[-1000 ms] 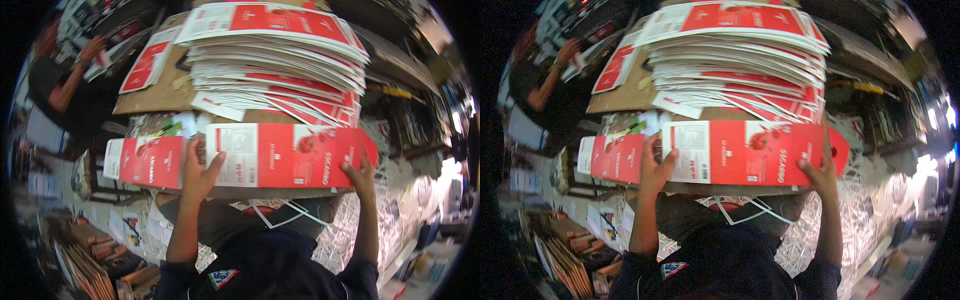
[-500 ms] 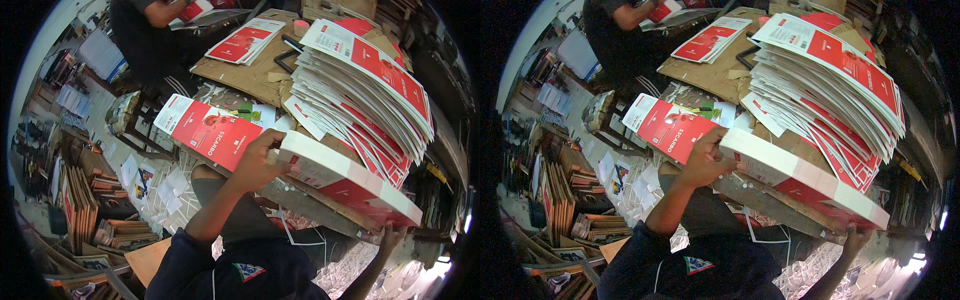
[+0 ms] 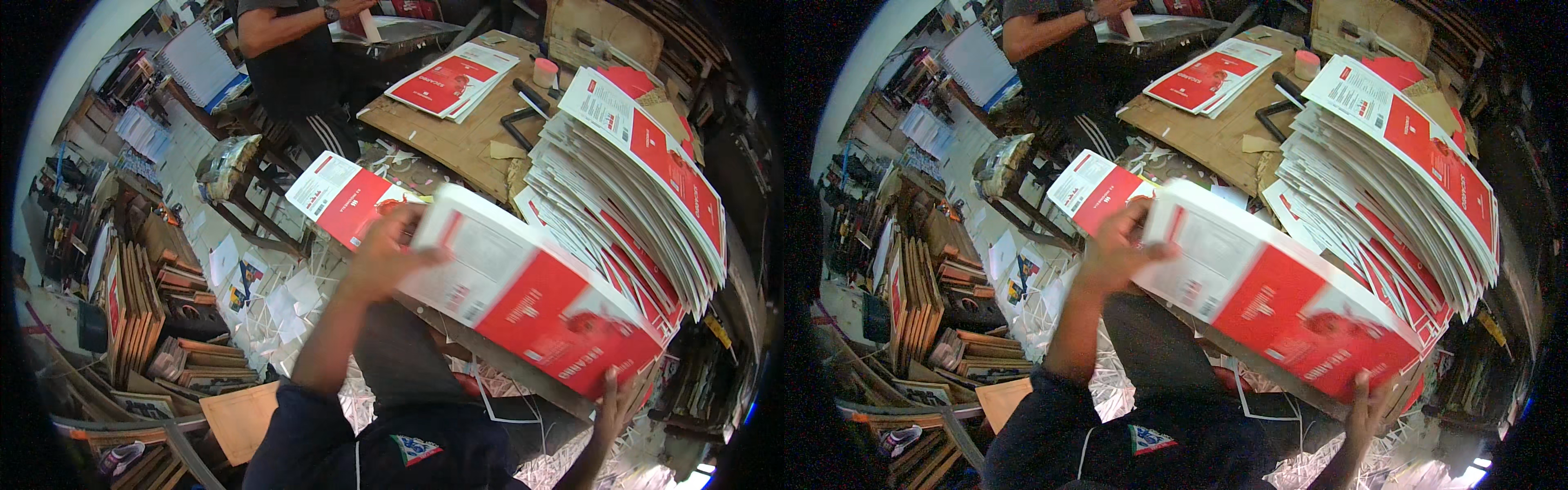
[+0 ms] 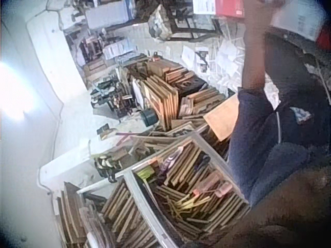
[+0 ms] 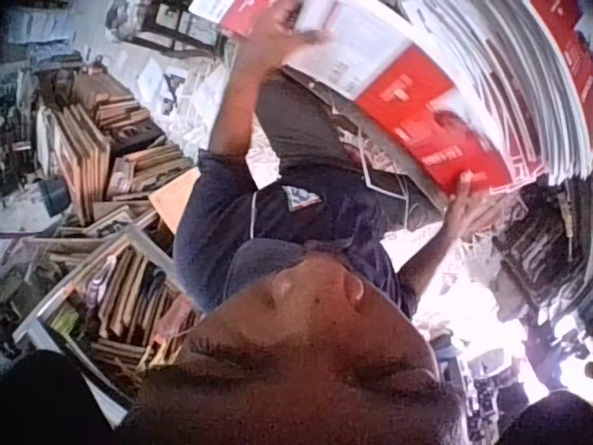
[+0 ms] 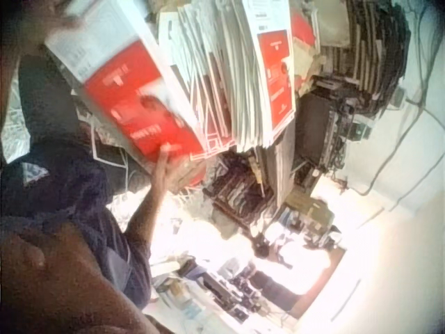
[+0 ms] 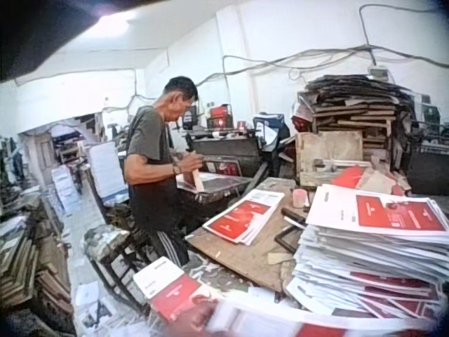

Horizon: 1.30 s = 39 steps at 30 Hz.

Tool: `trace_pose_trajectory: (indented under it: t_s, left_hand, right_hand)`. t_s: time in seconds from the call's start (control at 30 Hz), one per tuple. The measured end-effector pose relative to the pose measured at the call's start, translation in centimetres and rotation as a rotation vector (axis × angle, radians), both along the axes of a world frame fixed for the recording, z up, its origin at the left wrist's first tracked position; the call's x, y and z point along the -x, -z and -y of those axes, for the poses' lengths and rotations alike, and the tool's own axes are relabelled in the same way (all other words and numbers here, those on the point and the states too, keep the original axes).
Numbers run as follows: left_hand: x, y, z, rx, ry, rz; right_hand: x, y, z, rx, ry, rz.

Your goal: The person peels cut waste borders from stacks of printed packaging sheets by hand and aligns the separated sheets on the table.

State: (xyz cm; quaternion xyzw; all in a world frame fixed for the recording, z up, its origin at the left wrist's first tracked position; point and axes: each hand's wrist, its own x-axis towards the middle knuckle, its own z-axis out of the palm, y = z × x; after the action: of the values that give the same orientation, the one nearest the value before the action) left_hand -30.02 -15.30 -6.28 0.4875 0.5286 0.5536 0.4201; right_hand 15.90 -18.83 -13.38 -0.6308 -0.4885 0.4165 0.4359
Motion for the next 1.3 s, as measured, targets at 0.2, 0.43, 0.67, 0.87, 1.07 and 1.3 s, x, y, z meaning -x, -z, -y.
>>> trace_pose_trajectory:
  t_s: [0.2, 0.43, 0.67, 0.87, 1.07, 1.3]
  left_hand:
    - [18.8, -3.3, -1.5, 0.369, -0.094, -0.309]
    - [28.6, -7.0, -4.4, 0.524, -0.129, -0.33]
    - [30.9, -0.5, -3.9, 0.594, -0.278, -0.572]
    - [31.5, 2.5, -4.1, 0.661, -0.26, -0.513]
    - [29.9, 2.4, -5.3, 0.812, -0.288, -0.772]
    - [31.4, 4.2, -5.6, 0.703, -0.397, -0.761]
  right_hand:
    - [17.3, -5.3, -5.0, 0.255, -0.597, -0.429]
    - [27.2, -4.6, -9.6, 0.279, -0.734, -0.494]
    - [26.5, -4.1, -11.4, 0.429, -0.795, 0.053]
    - [25.8, -3.6, -10.1, 0.474, -0.759, -0.27]
    - [28.0, -4.3, -9.7, 0.602, -0.793, -0.553]
    - [29.7, -5.0, -8.4, 0.622, -0.751, -0.532]
